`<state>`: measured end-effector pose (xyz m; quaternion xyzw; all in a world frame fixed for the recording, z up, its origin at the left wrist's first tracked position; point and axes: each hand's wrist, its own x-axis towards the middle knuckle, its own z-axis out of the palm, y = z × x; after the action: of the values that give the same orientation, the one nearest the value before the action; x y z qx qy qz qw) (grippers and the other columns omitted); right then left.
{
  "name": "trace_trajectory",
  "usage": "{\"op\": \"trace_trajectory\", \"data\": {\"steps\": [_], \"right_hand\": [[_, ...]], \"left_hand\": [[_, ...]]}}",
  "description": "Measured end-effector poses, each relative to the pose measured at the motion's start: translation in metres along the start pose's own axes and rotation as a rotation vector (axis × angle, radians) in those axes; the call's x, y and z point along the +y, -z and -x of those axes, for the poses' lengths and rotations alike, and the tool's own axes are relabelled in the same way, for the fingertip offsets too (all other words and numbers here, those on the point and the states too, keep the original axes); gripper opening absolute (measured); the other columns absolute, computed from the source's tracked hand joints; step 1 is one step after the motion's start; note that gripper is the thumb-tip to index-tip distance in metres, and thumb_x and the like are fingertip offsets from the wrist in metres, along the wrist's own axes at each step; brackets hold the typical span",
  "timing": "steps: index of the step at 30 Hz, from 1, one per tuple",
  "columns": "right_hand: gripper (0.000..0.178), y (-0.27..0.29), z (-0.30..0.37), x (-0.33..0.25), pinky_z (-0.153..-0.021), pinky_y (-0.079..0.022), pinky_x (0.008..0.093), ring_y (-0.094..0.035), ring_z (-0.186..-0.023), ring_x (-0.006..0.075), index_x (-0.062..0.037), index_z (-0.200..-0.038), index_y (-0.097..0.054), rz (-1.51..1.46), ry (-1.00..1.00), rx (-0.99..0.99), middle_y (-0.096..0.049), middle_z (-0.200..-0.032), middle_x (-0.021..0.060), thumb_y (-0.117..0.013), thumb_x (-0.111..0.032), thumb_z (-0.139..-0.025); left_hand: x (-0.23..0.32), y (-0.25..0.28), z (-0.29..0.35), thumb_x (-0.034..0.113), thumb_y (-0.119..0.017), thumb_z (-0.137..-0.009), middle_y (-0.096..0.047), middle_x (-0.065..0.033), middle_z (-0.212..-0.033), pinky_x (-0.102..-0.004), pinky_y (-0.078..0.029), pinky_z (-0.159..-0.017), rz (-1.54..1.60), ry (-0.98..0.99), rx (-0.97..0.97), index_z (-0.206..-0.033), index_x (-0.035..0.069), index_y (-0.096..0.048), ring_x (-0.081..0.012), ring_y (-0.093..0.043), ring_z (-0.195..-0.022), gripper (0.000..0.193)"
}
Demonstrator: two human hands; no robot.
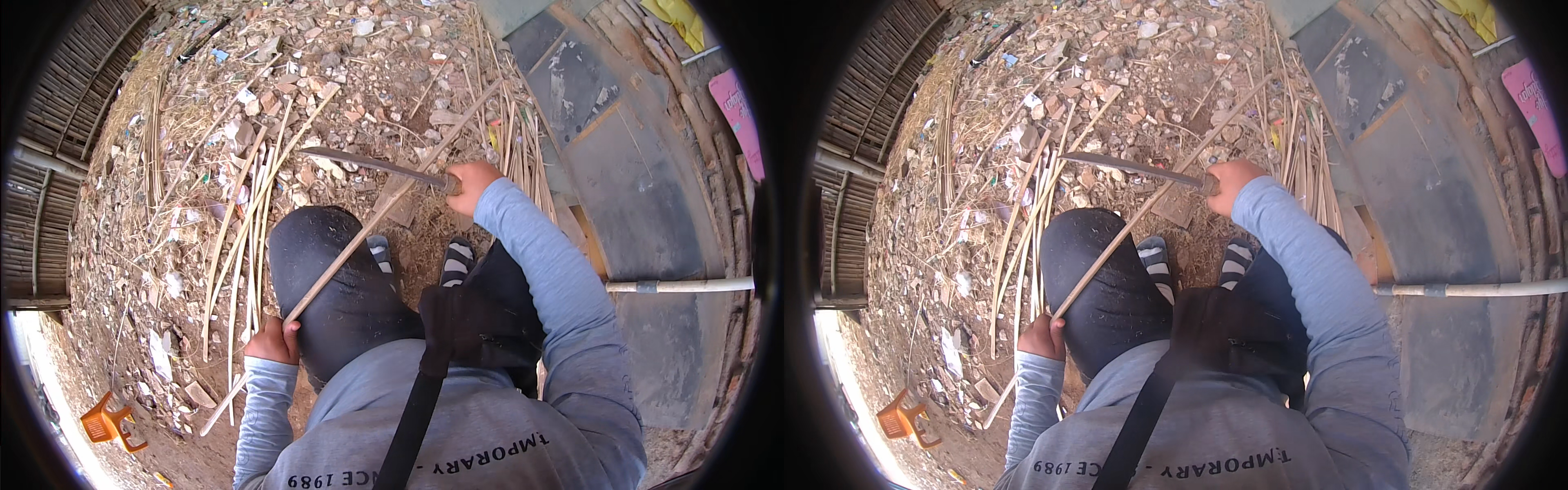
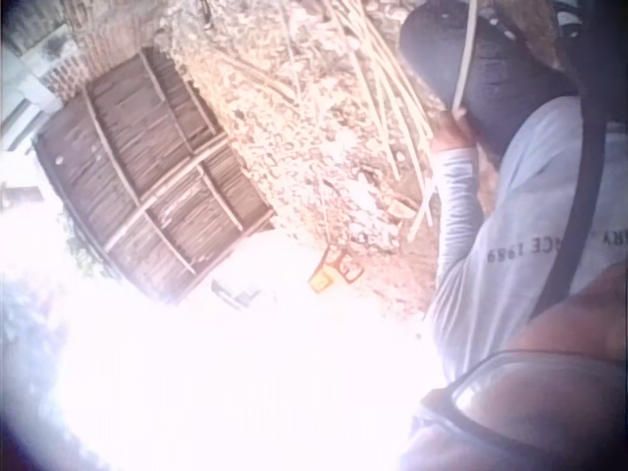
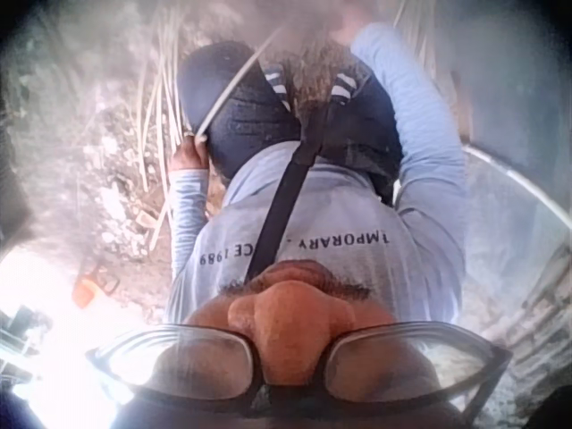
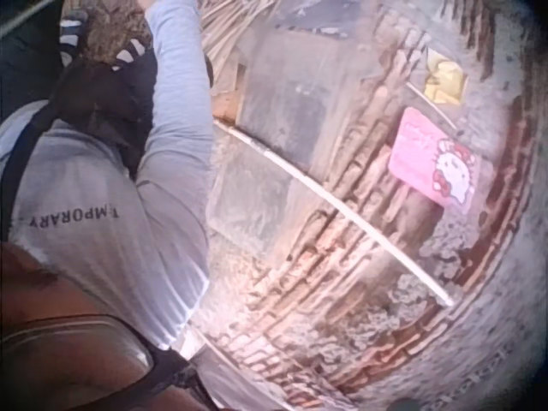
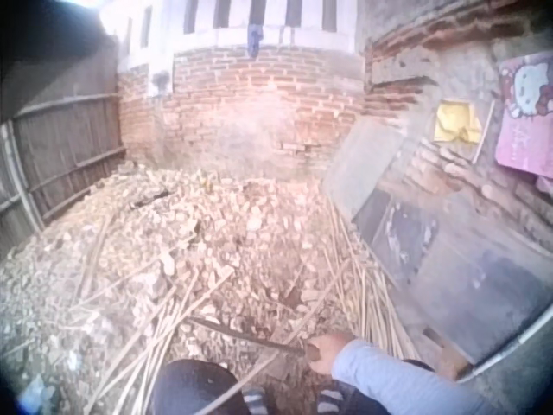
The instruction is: The person uses a knife to shave and smooth the surface of thin bamboo strips while holding them against their leg.
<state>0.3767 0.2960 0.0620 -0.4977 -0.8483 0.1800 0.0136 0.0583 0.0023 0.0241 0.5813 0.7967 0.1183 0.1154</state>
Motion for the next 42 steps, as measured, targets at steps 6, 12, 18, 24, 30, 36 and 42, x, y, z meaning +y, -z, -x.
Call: {"op": "trace_trajectory", "data": {"steps": [6, 12, 18, 24, 30, 36, 42], "right_hand": [[0.034, -0.007, 0.006, -0.002, -0.072, -0.052, 0.0433, -0.063, -0.075, 0.0396, -0.0062, -0.097, -0.063, -0.011, 0.020, 0.014, -0.063, -0.076, 0.0212, -0.066, -0.023, -0.067], [0.025, 0.009, 0.001, 0.002, -0.071, -0.051, 0.0458, -0.062, -0.072, 0.0391, -0.0060, -0.088, -0.062, 0.015, 0.005, 0.152, -0.062, -0.071, 0.0186, -0.065, -0.022, -0.069], [0.029, -0.005, -0.005, 0.014, -0.074, -0.051, 0.0457, -0.063, -0.078, 0.0397, -0.0061, -0.092, -0.063, -0.001, -0.040, -0.029, -0.064, -0.078, 0.0205, -0.066, -0.025, -0.069], [0.039, -0.003, 0.010, -0.011, -0.075, -0.052, 0.0446, -0.063, -0.078, 0.0399, -0.0072, -0.103, -0.064, 0.025, 0.051, 0.011, -0.065, -0.080, 0.0212, -0.067, -0.025, -0.069], [0.036, -0.003, -0.002, -0.013, -0.076, -0.052, 0.0436, -0.064, -0.077, 0.0389, -0.0062, -0.101, -0.065, -0.041, -0.011, 0.046, -0.065, -0.080, 0.0205, -0.064, -0.023, -0.070], [0.038, 0.002, -0.020, 0.021, -0.076, -0.052, 0.0421, -0.064, -0.081, 0.0370, -0.0028, -0.101, -0.063, -0.101, -0.177, 0.102, -0.065, -0.083, 0.0218, -0.066, -0.024, -0.069], [0.032, 0.013, -0.001, 0.005, -0.078, -0.051, 0.0430, -0.064, -0.084, 0.0360, -0.0087, -0.102, -0.064, -0.041, -0.089, 0.060, -0.066, -0.089, 0.0196, -0.064, -0.026, -0.075]], "left_hand": [[-0.001, 0.002, 0.004, 0.046, -0.047, -0.093, -0.057, -0.0208, -0.060, -0.0505, -0.045, -0.051, -0.037, 0.031, -0.026, -0.077, 0.006, -0.052, -0.0429, -0.058, -0.057, 0.044], [-0.006, -0.003, 0.005, 0.048, -0.048, -0.092, -0.057, -0.0204, -0.059, -0.0499, -0.046, -0.051, -0.033, 0.033, -0.047, -0.078, 0.006, -0.053, -0.0425, -0.058, -0.056, 0.045], [-0.006, -0.001, 0.003, 0.049, -0.047, -0.092, -0.056, -0.0202, -0.057, -0.0499, -0.045, -0.051, -0.041, -0.004, -0.001, -0.078, 0.006, -0.053, -0.0424, -0.058, -0.055, 0.046], [-0.018, 0.002, 0.003, 0.046, -0.047, -0.093, -0.056, -0.0217, -0.057, -0.0508, -0.045, -0.052, -0.008, 0.012, -0.108, -0.077, 0.005, -0.054, -0.0437, -0.058, -0.057, 0.044], [-0.013, 0.003, -0.003, 0.045, -0.048, -0.093, -0.057, -0.0218, -0.058, -0.0506, -0.045, -0.052, -0.014, 0.039, -0.083, -0.074, 0.006, -0.055, -0.0432, -0.058, -0.057, 0.044], [-0.009, 0.005, -0.003, 0.044, -0.049, -0.092, -0.057, -0.0200, -0.058, -0.0508, -0.045, -0.052, -0.041, 0.014, -0.007, -0.075, 0.007, -0.056, -0.0425, -0.057, -0.056, 0.041], [-0.015, 0.008, -0.005, 0.046, -0.049, -0.092, -0.056, -0.0208, -0.057, -0.0504, -0.045, -0.052, -0.013, 0.002, -0.078, -0.073, 0.006, -0.054, -0.0432, -0.058, -0.057, 0.045]]}}
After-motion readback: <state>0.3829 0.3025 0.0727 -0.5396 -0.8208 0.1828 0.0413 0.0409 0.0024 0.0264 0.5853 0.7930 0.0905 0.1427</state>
